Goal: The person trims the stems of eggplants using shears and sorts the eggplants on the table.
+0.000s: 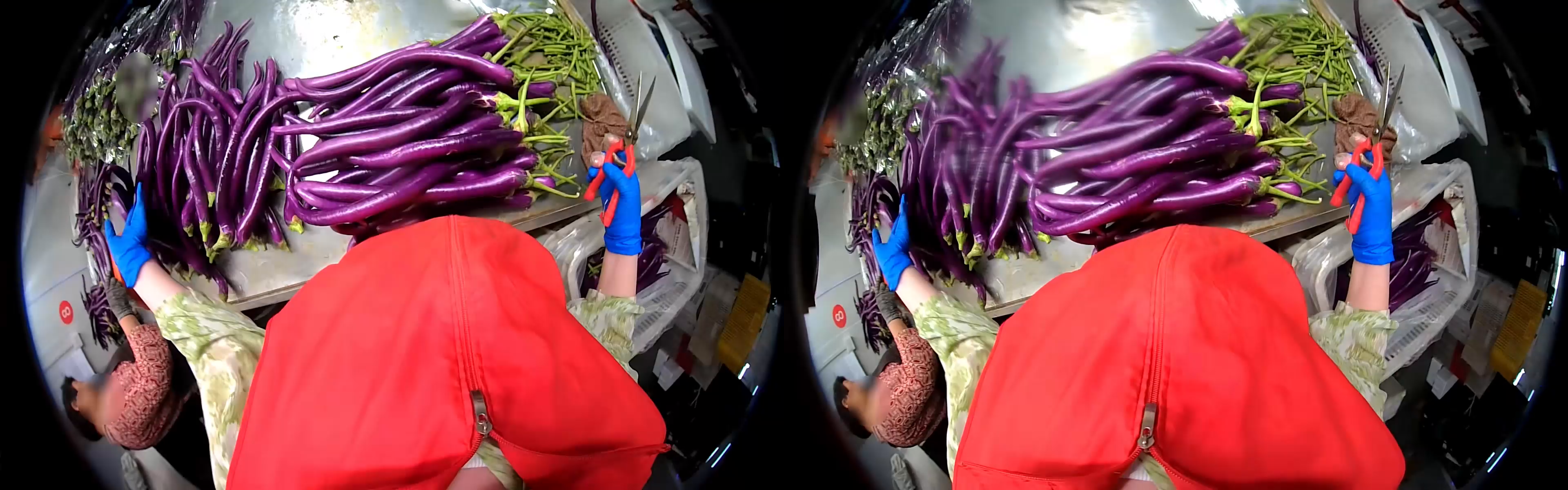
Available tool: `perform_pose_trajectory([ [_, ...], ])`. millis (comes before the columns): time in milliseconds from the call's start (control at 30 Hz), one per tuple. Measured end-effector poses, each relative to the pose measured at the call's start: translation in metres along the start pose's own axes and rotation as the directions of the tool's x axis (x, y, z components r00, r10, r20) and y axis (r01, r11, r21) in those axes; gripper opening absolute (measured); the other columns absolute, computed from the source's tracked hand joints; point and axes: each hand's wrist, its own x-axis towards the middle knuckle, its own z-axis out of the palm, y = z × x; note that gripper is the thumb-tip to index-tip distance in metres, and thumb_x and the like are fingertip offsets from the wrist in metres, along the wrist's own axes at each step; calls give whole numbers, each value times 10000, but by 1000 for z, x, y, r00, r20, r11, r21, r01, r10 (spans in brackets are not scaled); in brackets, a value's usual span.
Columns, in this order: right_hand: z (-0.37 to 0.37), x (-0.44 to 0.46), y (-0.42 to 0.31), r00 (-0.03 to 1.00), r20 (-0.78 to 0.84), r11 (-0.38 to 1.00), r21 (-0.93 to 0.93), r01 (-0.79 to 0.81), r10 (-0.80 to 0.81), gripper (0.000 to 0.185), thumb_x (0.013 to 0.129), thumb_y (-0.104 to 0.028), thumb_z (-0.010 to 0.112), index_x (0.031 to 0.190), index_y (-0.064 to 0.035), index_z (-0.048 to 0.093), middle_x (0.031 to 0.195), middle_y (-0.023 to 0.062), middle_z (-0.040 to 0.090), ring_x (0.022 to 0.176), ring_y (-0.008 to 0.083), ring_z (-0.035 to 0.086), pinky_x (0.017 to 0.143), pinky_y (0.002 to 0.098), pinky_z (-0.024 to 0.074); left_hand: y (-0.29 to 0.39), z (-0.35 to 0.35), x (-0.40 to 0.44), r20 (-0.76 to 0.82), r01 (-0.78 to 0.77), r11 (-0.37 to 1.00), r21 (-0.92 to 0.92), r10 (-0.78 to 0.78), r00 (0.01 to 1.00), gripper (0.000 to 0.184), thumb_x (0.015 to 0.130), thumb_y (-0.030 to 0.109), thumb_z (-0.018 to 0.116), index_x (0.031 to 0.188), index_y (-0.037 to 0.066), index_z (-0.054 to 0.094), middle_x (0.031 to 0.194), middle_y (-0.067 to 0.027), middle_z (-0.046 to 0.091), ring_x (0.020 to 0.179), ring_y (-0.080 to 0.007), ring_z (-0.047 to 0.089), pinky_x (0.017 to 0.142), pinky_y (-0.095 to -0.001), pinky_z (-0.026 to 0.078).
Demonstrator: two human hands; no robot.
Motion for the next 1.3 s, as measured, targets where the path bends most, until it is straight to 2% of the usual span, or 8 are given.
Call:
perform_pose_trajectory([
  [200,-9,-16,31,996,-90,991,135,14,-2,548,797,-135,626,1290,-2,426,922,88,591,792,168,575,741,281,466,-37,158,-137,627,-112,908,403,-184,757,630,858,281,532,1422,104,315,1425,-124,377,1293,-222,390,1057,-393,307],
  [333,8,-24,32,990,-140,980,200,22,7,531,798,-122,626,1275,8,431,907,88,579,781,163,569,732,280,463,-115,241,-275,829,-499,668,552,-500,249,841,732,262,742,1414,37,305,1447,-153,324,1337,-264,316,1078,-368,289],
  [367,11,-26,32,987,-159,977,210,28,6,528,798,-118,627,1273,9,433,904,87,578,778,160,568,730,279,462,-139,251,-280,875,-812,489,318,-482,53,980,669,367,776,1444,89,246,1455,-197,282,1349,-340,277,1086,-415,258],
  [433,14,-31,36,985,-173,981,193,15,19,545,793,-105,626,1291,6,434,910,80,574,779,144,562,721,258,456,-164,265,-296,865,-963,180,202,-494,89,1108,570,464,788,1464,163,206,1359,-251,358,1262,-443,343,1057,-494,254],
  [867,27,-34,45,983,-148,963,260,-64,105,584,793,-101,620,1334,-16,419,876,39,556,674,99,514,582,222,422,-173,308,-315,794,-979,-31,203,-579,184,987,554,479,806,1349,51,406,1047,-243,576,947,-392,581,848,-436,469],
  [1000,22,-37,48,991,-90,975,207,-77,98,540,818,-97,588,1326,-20,422,941,63,585,822,138,567,763,248,449,-165,314,-299,662,-775,382,504,-747,62,651,672,313,772,1192,-12,554,1117,-203,597,1021,-276,589,890,-362,446],
  [1100,19,-37,54,989,-124,967,253,-42,75,555,788,-74,609,1316,-25,447,863,40,560,668,96,518,574,220,419,-160,306,-318,749,-801,385,458,-653,114,695,675,335,721,1246,7,498,1093,-229,601,1012,-342,592,899,-362,451],
  [1300,21,-35,51,987,-141,954,298,-33,79,554,790,-83,615,1316,-30,448,926,49,570,758,112,543,715,239,445,-180,311,-313,755,-828,306,470,-625,198,770,668,264,718,1336,28,415,1162,-218,587,1066,-301,588,916,-341,450],
])
